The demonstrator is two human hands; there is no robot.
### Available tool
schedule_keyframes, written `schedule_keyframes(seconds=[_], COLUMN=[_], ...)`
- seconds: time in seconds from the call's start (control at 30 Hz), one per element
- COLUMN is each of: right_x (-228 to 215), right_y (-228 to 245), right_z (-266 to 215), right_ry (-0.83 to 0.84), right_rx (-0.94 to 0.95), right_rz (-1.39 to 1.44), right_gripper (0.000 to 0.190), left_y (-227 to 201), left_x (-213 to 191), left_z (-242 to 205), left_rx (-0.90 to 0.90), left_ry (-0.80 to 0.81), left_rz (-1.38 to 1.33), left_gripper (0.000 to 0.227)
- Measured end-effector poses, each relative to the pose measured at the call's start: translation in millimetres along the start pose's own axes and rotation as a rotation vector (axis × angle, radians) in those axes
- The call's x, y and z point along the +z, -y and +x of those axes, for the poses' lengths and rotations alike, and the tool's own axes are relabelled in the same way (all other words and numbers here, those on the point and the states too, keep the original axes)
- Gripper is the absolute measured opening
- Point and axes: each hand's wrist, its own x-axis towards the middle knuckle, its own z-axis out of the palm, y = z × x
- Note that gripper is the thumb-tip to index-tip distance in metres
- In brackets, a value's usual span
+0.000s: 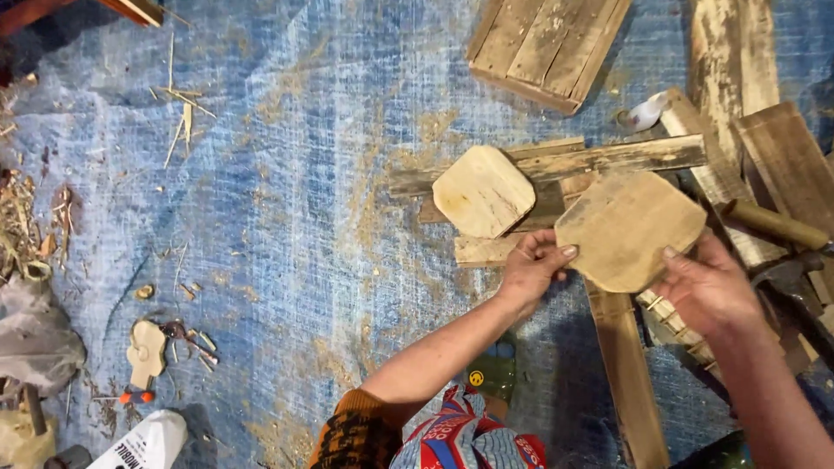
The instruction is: Fitting together the neck and body components of a wooden stringed instrument
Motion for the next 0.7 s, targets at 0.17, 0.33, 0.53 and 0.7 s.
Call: schedule_keyframes(seconds=[0.17, 0.33, 0.53, 0.7], right_x=[-14.8, -26.2, -23.5, -5.9], right_y=[30.6, 50.5, 52.4, 48.0], right_z=[36.1, 97.0, 150.7, 161.4], right_ry=[0.099, 0.139, 0.306, 0.281], right_rx=[-0.049, -0.196, -0.193, -0.169], right_rz=[-0.078, -0.26, -0.264, -0.244], right_gripper=[0.069, 0.054, 0.046, 0.065], left_y=[19.3, 24.2, 11.0, 5.6], left_x=[-1.3, -4.0, 1.8, 2.7], left_z=[12.2, 18.5, 27.9, 33.9], left_rx=[-0.085, -0.104, -0.169, -0.165], left_ry=[-0.011, -0.158, -0.164, -0.156], left_rz=[0.032, 0.118, 0.096, 0.127], left_gripper=[0.034, 0.039, 0.049, 0.051])
